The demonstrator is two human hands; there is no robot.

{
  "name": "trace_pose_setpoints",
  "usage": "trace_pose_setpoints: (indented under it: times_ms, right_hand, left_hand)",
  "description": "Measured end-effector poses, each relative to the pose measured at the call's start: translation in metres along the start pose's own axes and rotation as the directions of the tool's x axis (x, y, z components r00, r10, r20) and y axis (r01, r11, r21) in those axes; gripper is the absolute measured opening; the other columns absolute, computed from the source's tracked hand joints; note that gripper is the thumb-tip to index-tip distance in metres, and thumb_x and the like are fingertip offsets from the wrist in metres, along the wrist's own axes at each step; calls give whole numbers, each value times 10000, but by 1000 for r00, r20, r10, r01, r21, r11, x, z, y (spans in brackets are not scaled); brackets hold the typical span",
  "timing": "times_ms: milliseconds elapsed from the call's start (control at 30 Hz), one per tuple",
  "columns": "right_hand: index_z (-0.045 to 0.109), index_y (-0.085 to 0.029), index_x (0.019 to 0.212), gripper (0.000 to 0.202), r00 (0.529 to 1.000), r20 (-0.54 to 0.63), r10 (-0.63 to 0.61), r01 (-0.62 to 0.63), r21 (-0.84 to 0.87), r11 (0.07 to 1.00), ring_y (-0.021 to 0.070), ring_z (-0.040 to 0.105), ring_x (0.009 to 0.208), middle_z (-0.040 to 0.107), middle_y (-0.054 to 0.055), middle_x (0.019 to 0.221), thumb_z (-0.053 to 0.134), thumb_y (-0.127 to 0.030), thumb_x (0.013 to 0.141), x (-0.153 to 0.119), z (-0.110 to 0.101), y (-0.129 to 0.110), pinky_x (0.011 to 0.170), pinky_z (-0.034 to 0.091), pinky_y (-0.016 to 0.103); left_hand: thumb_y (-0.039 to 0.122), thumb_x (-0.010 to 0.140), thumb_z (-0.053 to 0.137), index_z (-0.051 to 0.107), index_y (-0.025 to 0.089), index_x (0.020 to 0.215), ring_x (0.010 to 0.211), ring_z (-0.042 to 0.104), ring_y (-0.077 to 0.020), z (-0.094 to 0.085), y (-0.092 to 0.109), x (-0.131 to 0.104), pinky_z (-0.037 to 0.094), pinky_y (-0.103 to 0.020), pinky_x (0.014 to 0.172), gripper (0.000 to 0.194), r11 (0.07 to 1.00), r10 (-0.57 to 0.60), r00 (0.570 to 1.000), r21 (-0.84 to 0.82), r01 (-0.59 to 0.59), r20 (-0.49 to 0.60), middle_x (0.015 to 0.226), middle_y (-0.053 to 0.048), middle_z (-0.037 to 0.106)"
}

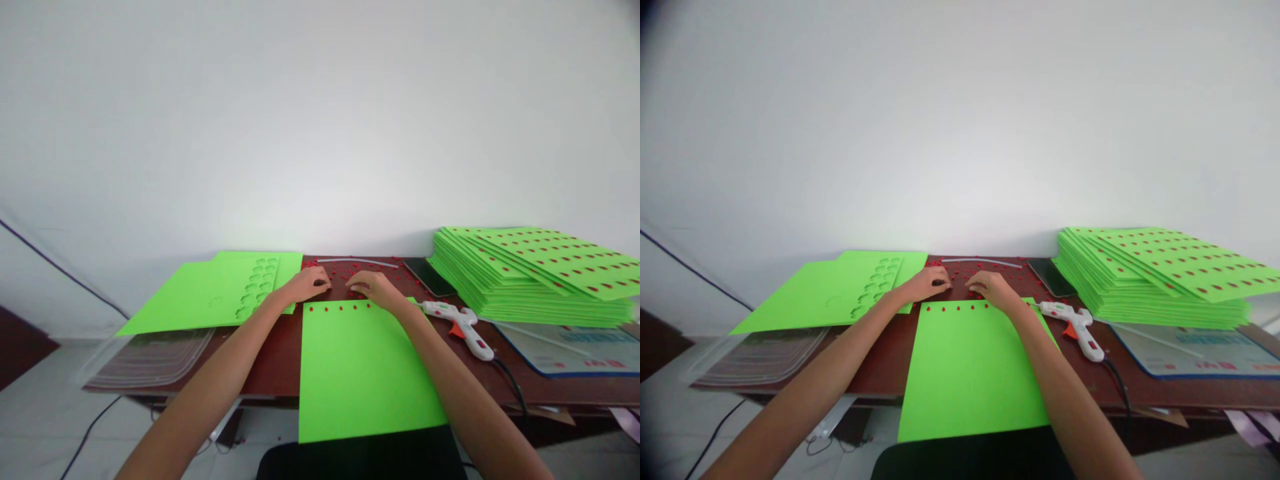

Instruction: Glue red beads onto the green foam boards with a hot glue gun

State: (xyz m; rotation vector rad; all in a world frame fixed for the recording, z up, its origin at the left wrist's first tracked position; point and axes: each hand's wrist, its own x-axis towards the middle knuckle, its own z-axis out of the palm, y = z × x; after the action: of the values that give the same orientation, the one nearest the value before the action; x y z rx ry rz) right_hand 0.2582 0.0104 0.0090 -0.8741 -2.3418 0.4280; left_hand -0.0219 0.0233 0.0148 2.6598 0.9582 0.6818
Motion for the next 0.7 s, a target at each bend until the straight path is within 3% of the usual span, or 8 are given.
trace_pose_setpoints:
  times_ms: [167,367,533,700]
  right_hand:
    - [800,-216,1027,183,1000,7,-4,4,-62,998,213,683,932,745,85,1003,647,-196,928,-3,-6,0,861,509,318]
    - [807,-214,921,117,996,83,-35,45,-117,992,211,670,905,734,76,933,703,-169,889,0,7,1,846,483,305]
    - [771,-193,945,176,998,46,47,-45,-43,998,179,675,795,760,54,890,597,-164,933,1,6,-5,761,483,264]
    - [760,-180,990,178,990,81,115,-114,-12,993,170,690,767,778,54,918,598,-158,918,-3,4,-8,725,486,244]
  left_hand:
    - [339,971,582,769,173,962,924,633,-193,2,0,1,481,-343,914,250,1000,-6,1000,15,6,3,983,-82,690]
    - [328,972,577,768,170,952,912,630,-188,1,1,2,474,-333,898,249,1000,-9,1000,18,9,-4,976,-77,682]
    - [316,972,573,762,167,946,895,625,-185,1,1,2,473,-333,886,242,1000,11,1000,-1,-11,-6,957,-73,684]
    - [325,975,570,758,167,937,889,621,-184,2,1,2,468,-327,867,249,1000,0,1000,3,0,-9,958,-73,685]
